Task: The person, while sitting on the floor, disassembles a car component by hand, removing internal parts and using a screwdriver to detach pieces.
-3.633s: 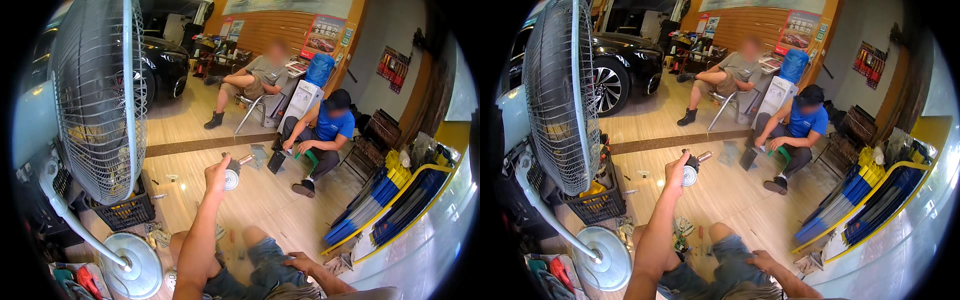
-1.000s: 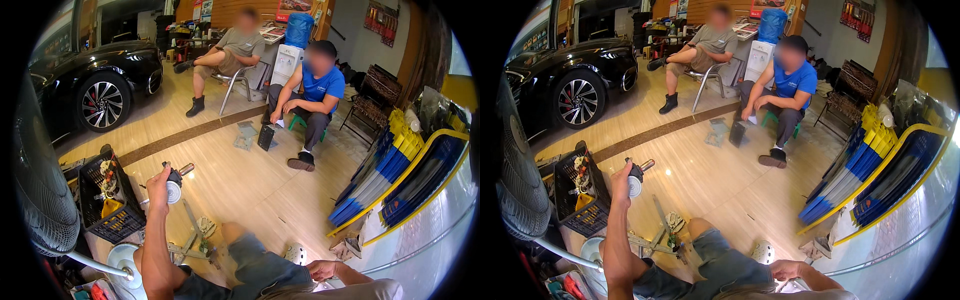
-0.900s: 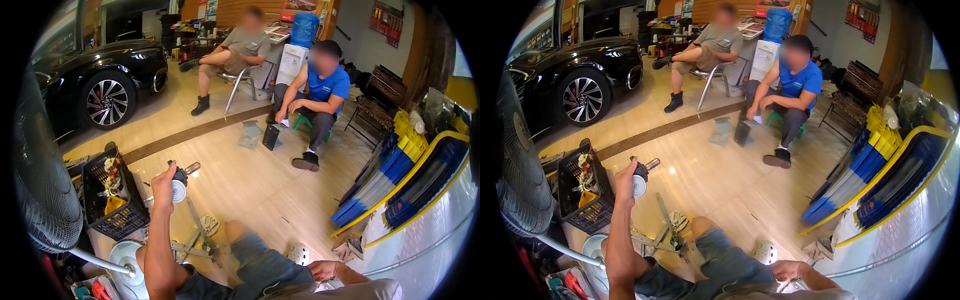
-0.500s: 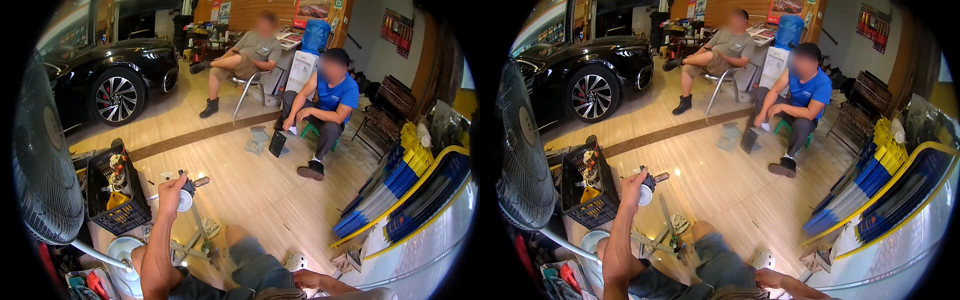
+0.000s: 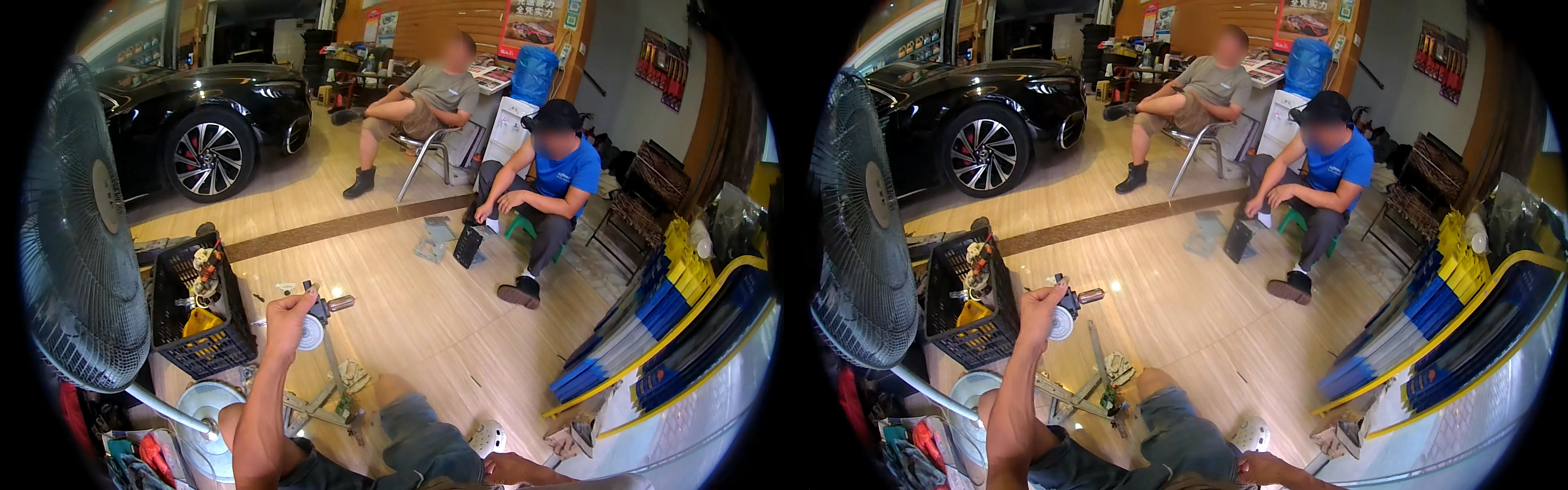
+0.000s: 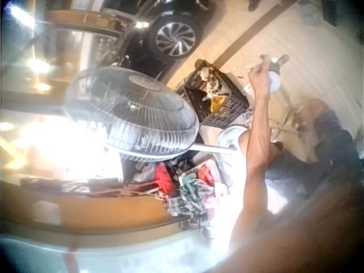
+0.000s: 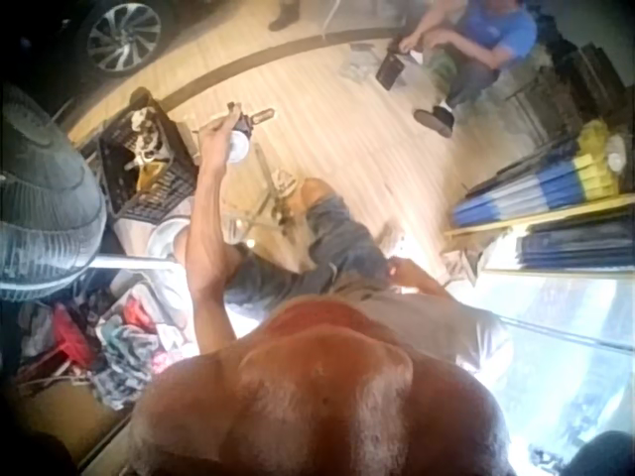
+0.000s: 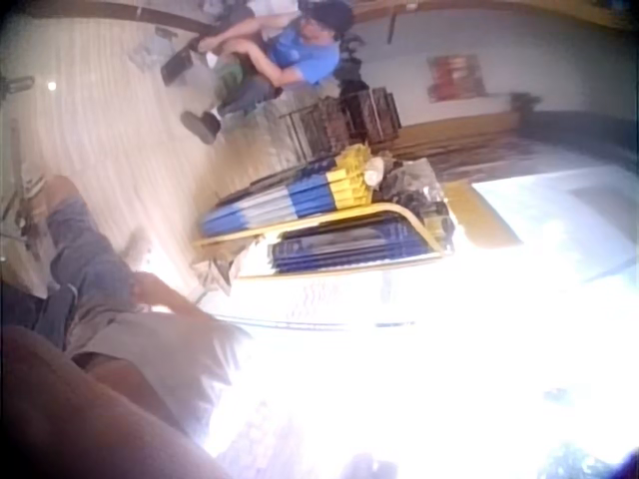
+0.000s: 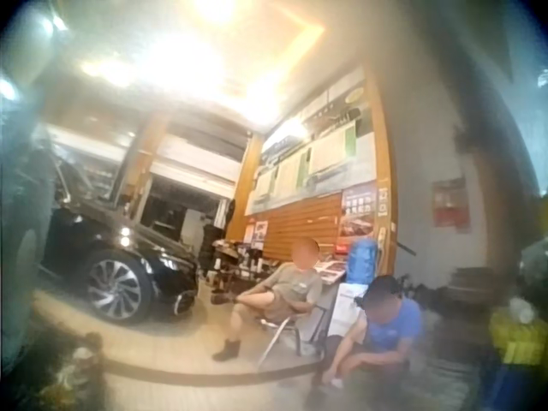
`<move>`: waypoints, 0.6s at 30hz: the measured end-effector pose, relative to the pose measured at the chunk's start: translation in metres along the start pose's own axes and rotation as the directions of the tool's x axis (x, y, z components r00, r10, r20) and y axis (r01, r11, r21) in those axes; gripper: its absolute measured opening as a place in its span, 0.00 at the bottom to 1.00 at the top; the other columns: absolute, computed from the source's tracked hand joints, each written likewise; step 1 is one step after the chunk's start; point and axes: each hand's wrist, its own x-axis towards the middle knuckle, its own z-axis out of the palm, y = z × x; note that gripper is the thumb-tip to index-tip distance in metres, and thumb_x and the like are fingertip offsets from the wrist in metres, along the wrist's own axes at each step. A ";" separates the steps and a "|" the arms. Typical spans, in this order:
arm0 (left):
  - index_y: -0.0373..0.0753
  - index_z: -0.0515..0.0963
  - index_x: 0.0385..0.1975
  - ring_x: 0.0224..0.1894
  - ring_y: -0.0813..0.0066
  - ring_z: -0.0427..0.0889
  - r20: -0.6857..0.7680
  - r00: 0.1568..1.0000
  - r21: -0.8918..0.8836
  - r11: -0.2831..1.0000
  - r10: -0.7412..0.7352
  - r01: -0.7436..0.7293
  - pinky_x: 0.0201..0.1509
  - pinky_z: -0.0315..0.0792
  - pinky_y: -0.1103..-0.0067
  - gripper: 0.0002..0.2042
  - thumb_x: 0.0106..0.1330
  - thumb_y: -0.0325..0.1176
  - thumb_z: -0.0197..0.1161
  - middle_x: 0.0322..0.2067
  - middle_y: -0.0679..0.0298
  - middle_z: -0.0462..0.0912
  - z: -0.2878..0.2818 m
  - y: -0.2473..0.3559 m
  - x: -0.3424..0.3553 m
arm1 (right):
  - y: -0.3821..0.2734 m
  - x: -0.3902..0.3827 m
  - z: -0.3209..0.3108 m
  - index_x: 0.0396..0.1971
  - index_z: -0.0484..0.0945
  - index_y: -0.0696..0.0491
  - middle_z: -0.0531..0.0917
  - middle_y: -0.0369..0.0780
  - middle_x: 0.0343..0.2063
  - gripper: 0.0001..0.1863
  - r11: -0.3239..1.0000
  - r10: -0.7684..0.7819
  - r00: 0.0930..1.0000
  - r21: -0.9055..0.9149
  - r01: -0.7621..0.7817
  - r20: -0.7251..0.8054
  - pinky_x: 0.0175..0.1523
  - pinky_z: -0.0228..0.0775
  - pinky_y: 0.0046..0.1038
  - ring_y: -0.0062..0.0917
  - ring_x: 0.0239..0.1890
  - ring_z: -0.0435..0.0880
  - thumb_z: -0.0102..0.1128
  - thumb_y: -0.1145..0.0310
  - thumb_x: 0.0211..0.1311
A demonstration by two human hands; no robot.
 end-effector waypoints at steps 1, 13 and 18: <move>0.31 0.84 0.28 0.20 0.84 0.75 -0.002 1.000 0.002 1.000 0.003 -0.003 0.24 0.67 0.84 0.13 0.65 0.37 0.66 0.21 0.65 0.82 0.000 0.002 -0.001 | -0.001 0.000 0.001 0.66 0.61 0.44 0.74 0.36 0.53 0.34 0.998 -0.040 0.999 -0.055 0.039 -0.018 0.56 0.70 0.28 0.25 0.49 0.76 0.63 0.64 0.59; 0.30 0.84 0.27 0.19 0.85 0.74 -0.027 1.000 0.013 1.000 -0.008 0.008 0.23 0.66 0.84 0.15 0.65 0.39 0.66 0.21 0.66 0.82 0.000 0.002 0.000 | -0.030 -0.004 -0.003 0.73 0.49 0.41 0.69 0.42 0.65 0.47 0.878 -0.110 0.991 -0.460 0.135 0.081 0.61 0.68 0.30 0.32 0.55 0.76 0.61 0.72 0.53; 0.31 0.84 0.27 0.18 0.85 0.75 -0.051 0.999 0.033 0.999 0.006 -0.005 0.22 0.67 0.84 0.16 0.65 0.41 0.66 0.20 0.66 0.81 -0.007 0.002 -0.001 | -0.023 -0.008 0.017 0.72 0.53 0.41 0.71 0.44 0.62 0.44 0.910 -0.215 0.970 -0.383 0.156 -0.115 0.63 0.66 0.30 0.31 0.59 0.74 0.61 0.73 0.53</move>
